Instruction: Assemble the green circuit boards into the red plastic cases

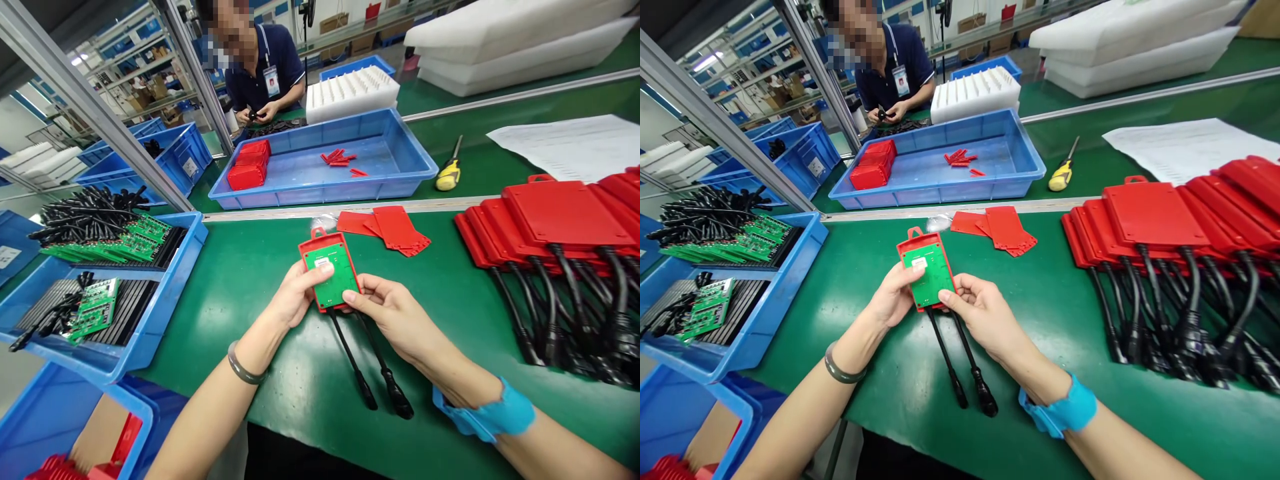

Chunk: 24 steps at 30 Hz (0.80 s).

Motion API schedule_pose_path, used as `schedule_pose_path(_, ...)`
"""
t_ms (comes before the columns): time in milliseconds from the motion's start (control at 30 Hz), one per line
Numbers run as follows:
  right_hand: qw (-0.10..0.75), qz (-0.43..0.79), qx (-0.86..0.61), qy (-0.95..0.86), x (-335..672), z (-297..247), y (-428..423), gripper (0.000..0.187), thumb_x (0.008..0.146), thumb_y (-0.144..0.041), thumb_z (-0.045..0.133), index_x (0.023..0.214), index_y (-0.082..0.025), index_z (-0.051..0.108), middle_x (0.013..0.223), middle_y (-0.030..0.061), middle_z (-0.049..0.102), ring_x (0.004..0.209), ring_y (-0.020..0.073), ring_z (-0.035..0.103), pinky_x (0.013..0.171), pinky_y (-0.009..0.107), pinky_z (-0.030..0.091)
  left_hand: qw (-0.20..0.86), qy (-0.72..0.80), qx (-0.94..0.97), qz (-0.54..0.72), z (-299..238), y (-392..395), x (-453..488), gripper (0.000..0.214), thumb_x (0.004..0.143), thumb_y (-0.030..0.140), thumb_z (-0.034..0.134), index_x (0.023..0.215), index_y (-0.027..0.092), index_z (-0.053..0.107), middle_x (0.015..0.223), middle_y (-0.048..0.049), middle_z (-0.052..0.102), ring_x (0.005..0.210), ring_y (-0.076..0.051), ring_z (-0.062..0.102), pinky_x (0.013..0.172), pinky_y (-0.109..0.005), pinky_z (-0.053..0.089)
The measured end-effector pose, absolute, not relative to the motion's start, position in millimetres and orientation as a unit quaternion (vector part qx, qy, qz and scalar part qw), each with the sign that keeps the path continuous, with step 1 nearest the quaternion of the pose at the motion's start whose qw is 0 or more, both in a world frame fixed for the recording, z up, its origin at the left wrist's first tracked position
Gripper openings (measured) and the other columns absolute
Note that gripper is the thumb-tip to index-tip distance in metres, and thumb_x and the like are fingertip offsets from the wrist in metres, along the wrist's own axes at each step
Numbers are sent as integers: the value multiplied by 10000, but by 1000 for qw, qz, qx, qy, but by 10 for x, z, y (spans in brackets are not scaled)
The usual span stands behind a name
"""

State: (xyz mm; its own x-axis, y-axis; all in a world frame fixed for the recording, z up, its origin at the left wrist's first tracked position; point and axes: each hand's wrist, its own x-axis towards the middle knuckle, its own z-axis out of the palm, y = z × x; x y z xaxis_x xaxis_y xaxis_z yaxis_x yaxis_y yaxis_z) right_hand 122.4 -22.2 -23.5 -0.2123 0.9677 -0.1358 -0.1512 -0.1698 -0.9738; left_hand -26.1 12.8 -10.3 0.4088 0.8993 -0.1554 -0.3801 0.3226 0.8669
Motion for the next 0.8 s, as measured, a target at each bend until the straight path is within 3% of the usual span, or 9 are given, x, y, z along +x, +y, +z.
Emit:
schedule_pose_path(167,473,562,-461,-498,1303,-278,-163,288,746,-455,671,811,-181,613,753,21,658,695,169,608,693,286,499,683,383,446,434,-180,162,-257,299,602,264,788,848,124,691,820,-48,716,725,-163,638,746,-293,481)
schedule_pose_path(400,472,572,-395,-543,1332,-248,-166,428,706,-332,744,1094,-227,597,1001,35,682,896,219,643,843,362,517,678,395,415,461,-131,161,-326,290,610,279,787,834,118,696,748,-45,710,641,-149,636,629,-263,507)
schedule_pose_path(633,498,532,-401,-556,1326,-337,-142,334,745,-333,706,1041,-208,618,954,42,677,886,210,629,846,348,494,678,389,411,469,-113,146,-317,277,620,265,782,831,110,692,772,-55,714,652,-151,641,641,-269,523)
schedule_pose_path(700,481,539,-425,-545,1324,-341,-134,307,733,-361,710,975,-194,623,848,30,670,774,185,629,735,306,509,656,386,420,495,-125,151,-297,278,620,256,781,842,113,694,804,-56,718,695,-156,646,703,-283,523)
schedule_pose_path(800,446,519,-488,-542,1325,-315,-141,256,727,-416,697,725,-175,611,600,-8,598,548,133,554,544,247,450,636,384,422,519,-145,150,-268,273,624,247,778,850,120,693,846,-55,719,734,-155,647,759,-291,514)
